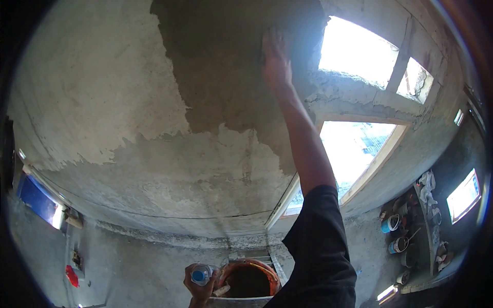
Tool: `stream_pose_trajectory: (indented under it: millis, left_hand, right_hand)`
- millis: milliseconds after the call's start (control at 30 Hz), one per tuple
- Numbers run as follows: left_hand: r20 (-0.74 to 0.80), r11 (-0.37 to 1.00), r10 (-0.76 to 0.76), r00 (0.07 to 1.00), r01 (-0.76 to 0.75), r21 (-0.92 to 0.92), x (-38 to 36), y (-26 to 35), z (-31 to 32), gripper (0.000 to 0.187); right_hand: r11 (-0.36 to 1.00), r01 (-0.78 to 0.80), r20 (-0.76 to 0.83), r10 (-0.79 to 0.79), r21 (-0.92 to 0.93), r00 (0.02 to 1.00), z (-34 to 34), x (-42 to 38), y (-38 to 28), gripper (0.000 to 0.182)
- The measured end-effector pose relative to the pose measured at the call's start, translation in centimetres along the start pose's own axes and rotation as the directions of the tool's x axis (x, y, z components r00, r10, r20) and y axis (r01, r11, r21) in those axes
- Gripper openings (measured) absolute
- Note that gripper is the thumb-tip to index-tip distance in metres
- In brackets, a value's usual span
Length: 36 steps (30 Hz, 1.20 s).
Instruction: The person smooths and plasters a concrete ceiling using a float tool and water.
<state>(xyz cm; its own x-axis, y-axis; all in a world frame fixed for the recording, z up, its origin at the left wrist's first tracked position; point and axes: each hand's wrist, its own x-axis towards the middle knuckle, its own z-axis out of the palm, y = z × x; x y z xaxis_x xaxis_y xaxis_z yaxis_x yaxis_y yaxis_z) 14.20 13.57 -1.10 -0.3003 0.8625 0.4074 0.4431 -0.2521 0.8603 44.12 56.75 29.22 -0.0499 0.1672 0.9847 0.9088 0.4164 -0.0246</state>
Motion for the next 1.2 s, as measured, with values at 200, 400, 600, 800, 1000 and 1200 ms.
stream_pose_trajectory:
  millis: [200,400,600,800,1000,1200]
  left_hand:
    - [-0.005,0.997,0.037,0.999,-0.037,0.065,0.2,-0.2,0.3,0.052]
    - [0.022,0.998,-0.003,1.000,0.001,0.057,0.2,0.4,0.0,0.049]
    - [0.036,0.996,0.012,0.999,-0.015,0.092,0.0,0.0,0.0,0.049]
    - [0.040,0.999,0.007,0.999,-0.009,0.048,-0.3,0.3,0.0,0.051]
    - [0.040,0.996,0.024,0.999,-0.027,0.081,-0.2,1.2,0.0,0.053]
    - [0.075,0.999,-0.035,0.997,0.033,0.031,-0.3,1.1,0.3,0.051]
  right_hand:
    - [0.989,-0.075,0.464,0.006,0.130,0.886,-0.6,-14.3,-2.8,0.072]
    - [0.988,-0.049,-0.179,0.074,0.144,0.981,-3.9,-3.3,-2.2,0.066]
    - [0.998,-0.051,0.110,0.046,0.039,0.993,0.8,-8.1,-1.1,0.065]
    - [0.871,-0.368,0.138,0.341,0.326,0.930,-1.4,-11.7,-2.6,0.063]
    - [0.991,-0.105,-0.169,0.119,0.088,0.978,0.7,-4.7,-0.8,0.064]
    - [0.988,-0.049,0.385,-0.013,0.150,0.923,0.2,-15.0,-3.5,0.061]
